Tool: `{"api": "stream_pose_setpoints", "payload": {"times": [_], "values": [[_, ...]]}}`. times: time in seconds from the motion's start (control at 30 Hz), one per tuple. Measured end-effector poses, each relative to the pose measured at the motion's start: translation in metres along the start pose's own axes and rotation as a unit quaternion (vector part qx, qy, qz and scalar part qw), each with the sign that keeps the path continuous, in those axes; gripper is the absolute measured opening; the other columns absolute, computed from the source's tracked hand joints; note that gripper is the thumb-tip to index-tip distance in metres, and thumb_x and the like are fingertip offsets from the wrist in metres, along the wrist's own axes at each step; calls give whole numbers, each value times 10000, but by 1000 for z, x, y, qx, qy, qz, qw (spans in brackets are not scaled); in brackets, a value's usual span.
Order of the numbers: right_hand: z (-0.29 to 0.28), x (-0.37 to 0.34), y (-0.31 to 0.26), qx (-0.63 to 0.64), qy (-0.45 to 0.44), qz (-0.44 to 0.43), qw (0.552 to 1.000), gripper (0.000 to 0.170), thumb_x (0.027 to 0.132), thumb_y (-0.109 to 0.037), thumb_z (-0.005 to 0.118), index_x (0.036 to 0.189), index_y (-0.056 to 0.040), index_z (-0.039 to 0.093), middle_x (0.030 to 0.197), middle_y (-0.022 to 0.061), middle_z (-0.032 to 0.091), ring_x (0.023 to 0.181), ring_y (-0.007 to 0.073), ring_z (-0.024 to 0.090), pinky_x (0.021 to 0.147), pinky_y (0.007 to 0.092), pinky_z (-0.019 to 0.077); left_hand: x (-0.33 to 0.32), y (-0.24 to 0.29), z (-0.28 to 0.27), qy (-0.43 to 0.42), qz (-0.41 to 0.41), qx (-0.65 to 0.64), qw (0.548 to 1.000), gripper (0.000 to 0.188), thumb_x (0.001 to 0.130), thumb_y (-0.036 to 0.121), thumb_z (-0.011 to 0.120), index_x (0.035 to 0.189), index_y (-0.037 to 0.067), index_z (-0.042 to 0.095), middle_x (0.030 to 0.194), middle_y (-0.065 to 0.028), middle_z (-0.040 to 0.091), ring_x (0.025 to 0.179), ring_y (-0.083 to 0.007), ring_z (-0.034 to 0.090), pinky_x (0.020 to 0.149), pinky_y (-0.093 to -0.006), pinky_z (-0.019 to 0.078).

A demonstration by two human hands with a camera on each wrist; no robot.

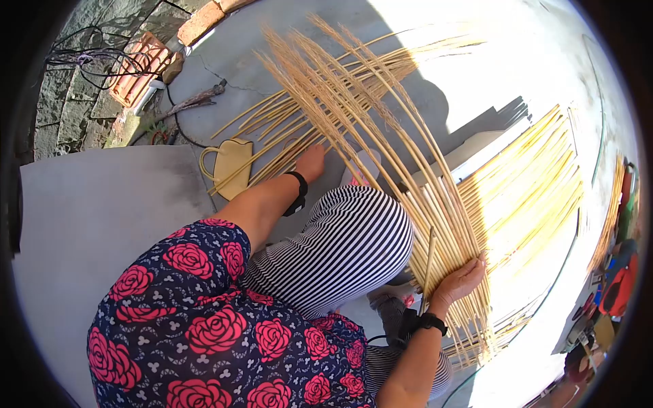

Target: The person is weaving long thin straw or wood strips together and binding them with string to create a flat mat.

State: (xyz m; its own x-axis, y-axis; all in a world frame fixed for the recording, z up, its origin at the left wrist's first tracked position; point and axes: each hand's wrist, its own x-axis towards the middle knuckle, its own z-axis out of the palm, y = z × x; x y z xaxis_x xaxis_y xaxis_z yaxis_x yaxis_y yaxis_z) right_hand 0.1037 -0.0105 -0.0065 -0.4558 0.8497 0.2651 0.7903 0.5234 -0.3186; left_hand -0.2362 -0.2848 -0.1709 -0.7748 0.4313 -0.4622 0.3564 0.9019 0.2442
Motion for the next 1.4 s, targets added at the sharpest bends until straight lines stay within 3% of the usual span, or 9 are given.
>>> {"api": "stream_pose_setpoints", "payload": {"times": [0.27,0.37,0.47,0.67,0.77,0.87,0.97,1.07,1.4], "values": [[-1,2,-3,4,25,-20,999,302,982,-166,465,1147,64,566,1125,220,603,1037,342,564,914,389,451,-5,-11,0,-121,22,82,989,180,845,58,496,970,30,622,956,-185,663,884,-329,656,728,-430,531],[4,-1,7,-16,20,-9,1000,301,982,-160,460,1151,65,566,1136,221,602,1039,341,566,924,383,446,-55,-38,3,-113,49,71,990,205,848,80,496,979,24,643,963,-192,663,885,-337,656,729,-440,528],[3,1,6,-2,-10,25,1000,294,991,-134,429,1160,67,560,1172,213,592,1086,334,554,966,393,428,-89,-99,36,-107,24,88,990,199,838,99,516,955,40,667,940,-190,668,894,-349,652,749,-449,524],[6,1,7,12,-19,33,999,311,988,-152,434,1160,71,566,1173,231,596,1101,356,559,968,385,436,-137,-138,6,-139,-35,218,965,184,834,110,536,939,77,684,1006,-132,666,939,-269,653,756,-405,532],[6,3,7,7,-20,26,999,324,989,-159,433,1174,69,568,1179,230,596,1100,352,560,968,381,436,-136,-144,0,-279,-126,207,929,209,836,125,548,1007,91,663,1087,-103,634,1013,-232,622,774,-395,516],[7,3,9,-1,-25,26,999,325,990,-158,429,1171,72,571,1172,228,600,1095,347,565,965,379,438,-138,-149,24,-122,-86,210,966,236,839,133,559,1066,96,615,1104,-107,595,1059,-265,578,805,-412,491],[5,3,6,2,-24,28,999,321,990,-153,429,1166,74,572,1165,228,603,1086,346,569,960,379,441,-125,-118,-4,20,-34,70,997,236,839,129,561,1072,95,563,1087,-122,570,1045,-309,553,805,-417,473],[3,2,2,8,-22,29,999,317,988,-152,435,1162,74,573,1161,228,605,1076,348,573,954,378,445,-95,-121,3,135,-85,56,986,190,829,102,561,1016,76,548,1057,-134,567,1012,-332,549,793,-444,473],[3,2,2,-14,-25,48,998,317,989,-162,443,1162,69,573,1151,223,607,1069,341,578,942,373,456,-53,-115,4,-2,-89,35,995,188,863,88,494,1023,71,591,1045,-149,591,991,-328,589,787,-451,503]]}}
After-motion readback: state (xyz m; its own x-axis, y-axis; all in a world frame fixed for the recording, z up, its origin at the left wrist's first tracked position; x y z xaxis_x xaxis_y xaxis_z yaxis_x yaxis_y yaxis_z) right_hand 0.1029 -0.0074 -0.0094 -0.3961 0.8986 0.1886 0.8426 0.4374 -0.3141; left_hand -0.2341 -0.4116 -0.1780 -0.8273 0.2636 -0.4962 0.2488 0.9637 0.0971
